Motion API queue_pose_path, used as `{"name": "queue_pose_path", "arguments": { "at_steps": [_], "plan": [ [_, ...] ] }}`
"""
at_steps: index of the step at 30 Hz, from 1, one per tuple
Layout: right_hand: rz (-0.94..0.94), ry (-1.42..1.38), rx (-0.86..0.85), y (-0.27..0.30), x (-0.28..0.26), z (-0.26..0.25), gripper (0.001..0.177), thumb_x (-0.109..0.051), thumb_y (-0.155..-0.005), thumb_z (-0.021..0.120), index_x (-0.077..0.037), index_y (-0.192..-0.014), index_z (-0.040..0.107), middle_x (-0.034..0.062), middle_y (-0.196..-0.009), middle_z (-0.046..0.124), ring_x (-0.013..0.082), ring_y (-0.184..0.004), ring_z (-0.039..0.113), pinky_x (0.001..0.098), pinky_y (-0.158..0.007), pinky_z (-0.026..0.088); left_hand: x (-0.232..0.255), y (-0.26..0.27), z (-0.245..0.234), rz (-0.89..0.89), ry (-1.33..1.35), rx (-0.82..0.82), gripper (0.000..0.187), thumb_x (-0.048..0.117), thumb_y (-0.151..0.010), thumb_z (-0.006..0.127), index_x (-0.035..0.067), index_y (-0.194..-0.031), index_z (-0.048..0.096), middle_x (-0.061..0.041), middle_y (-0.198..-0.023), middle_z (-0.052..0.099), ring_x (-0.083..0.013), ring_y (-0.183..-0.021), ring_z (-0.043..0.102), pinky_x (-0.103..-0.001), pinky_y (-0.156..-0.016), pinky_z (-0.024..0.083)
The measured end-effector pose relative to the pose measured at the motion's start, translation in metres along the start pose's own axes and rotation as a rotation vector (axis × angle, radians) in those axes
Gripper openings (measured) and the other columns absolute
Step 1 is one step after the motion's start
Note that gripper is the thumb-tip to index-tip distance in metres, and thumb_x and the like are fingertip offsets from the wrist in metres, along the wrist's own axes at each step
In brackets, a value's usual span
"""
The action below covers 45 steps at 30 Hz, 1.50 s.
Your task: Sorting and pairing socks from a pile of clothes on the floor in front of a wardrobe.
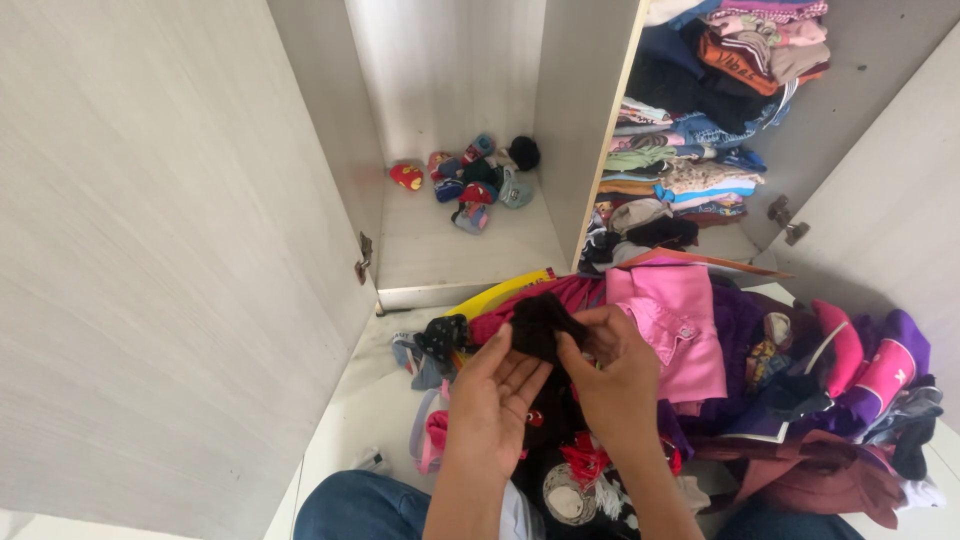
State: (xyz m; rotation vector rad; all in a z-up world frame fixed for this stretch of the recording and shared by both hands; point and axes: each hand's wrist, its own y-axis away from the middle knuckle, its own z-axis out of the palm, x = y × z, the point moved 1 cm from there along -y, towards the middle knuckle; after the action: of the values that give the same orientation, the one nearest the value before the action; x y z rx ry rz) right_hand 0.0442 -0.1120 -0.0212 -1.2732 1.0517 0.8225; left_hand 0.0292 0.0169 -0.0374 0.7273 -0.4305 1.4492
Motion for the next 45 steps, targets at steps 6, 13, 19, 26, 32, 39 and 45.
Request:
{"name": "queue_pose_path", "arguments": {
  "at_steps": [6, 13, 19, 26, 32, 39, 45],
  "plan": [
    [0.169, -0.180, 0.100, 0.005, 0.048, -0.005, 0.010, -0.002, -0.096, 0.070, -0.001, -0.102, 0.062, 0.0057, -0.081, 0.062, 0.0103, -0.068, 0.052, 0.0252, -0.058, 0.040, -0.003, 0.005, 0.007, -0.094, 0.267, 0.242, 0.019, 0.027, -0.091, 0.070, 0.012, -0.100, 0.074, -0.002, -0.090, 0.077, -0.0163, -0.081, 0.071, -0.034, -0.079, 0.055],
    [0.673, -0.943, 0.099, -0.002, 0.064, -0.008, 0.007, -0.009, -0.095, 0.062, -0.005, -0.100, 0.065, 0.0051, -0.094, 0.071, 0.0162, -0.087, 0.068, 0.0304, -0.082, 0.057, -0.002, -0.002, 0.022, 0.132, 0.051, 0.139, 0.019, 0.025, -0.092, 0.072, 0.007, -0.091, 0.078, 0.002, -0.080, 0.073, -0.0062, -0.070, 0.062, -0.023, -0.066, 0.049],
    [0.849, -1.092, -0.052, 0.002, 0.061, -0.010, 0.022, -0.020, -0.099, 0.058, -0.005, -0.110, 0.069, 0.0051, -0.101, 0.074, 0.0170, -0.092, 0.070, 0.0328, -0.089, 0.057, -0.012, -0.015, 0.023, 0.298, -0.121, 0.159, 0.028, 0.027, -0.098, 0.071, 0.002, -0.091, 0.078, 0.005, -0.074, 0.062, -0.0035, -0.064, 0.049, -0.022, -0.058, 0.040],
    [0.750, -0.931, -0.238, -0.001, 0.002, -0.013, 0.025, -0.014, -0.094, 0.054, -0.005, -0.113, 0.067, 0.0049, -0.098, 0.073, 0.0160, -0.087, 0.070, 0.0305, -0.082, 0.056, -0.013, -0.010, 0.028, 0.344, -0.154, 0.147, 0.029, 0.028, -0.097, 0.068, 0.001, -0.094, 0.076, 0.002, -0.075, 0.068, -0.0057, -0.063, 0.054, -0.022, -0.057, 0.043],
    [0.516, -0.569, -0.205, 0.004, -0.013, -0.013, 0.018, -0.017, -0.099, 0.059, -0.006, -0.110, 0.067, 0.0003, -0.088, 0.067, 0.0091, -0.077, 0.062, 0.0251, -0.066, 0.049, -0.005, 0.001, 0.034, 0.432, -0.226, 0.152, 0.029, 0.027, -0.096, 0.068, 0.000, -0.101, 0.078, 0.003, -0.078, 0.069, -0.0033, -0.067, 0.055, -0.020, -0.058, 0.043],
    [0.536, -0.438, -0.346, 0.001, 0.025, -0.032, 0.029, -0.028, -0.106, 0.059, -0.003, -0.112, 0.072, 0.0019, -0.083, 0.065, 0.0113, -0.065, 0.056, 0.0283, -0.054, 0.044, -0.004, 0.011, 0.039, 0.590, -0.430, 0.198, 0.026, 0.024, -0.098, 0.069, -0.002, -0.099, 0.076, 0.000, -0.080, 0.071, -0.0047, -0.073, 0.060, -0.021, -0.068, 0.049],
    [0.597, -0.542, -0.304, 0.001, 0.013, -0.025, 0.030, -0.027, -0.103, 0.052, 0.000, -0.105, 0.066, 0.0015, -0.087, 0.068, 0.0098, -0.076, 0.063, 0.0273, -0.070, 0.053, 0.003, 0.008, 0.041, 0.648, -0.593, 0.204, 0.017, 0.017, -0.093, 0.071, 0.001, -0.099, 0.075, 0.000, -0.078, 0.074, -0.0051, -0.072, 0.065, -0.021, -0.070, 0.053]
  ]
}}
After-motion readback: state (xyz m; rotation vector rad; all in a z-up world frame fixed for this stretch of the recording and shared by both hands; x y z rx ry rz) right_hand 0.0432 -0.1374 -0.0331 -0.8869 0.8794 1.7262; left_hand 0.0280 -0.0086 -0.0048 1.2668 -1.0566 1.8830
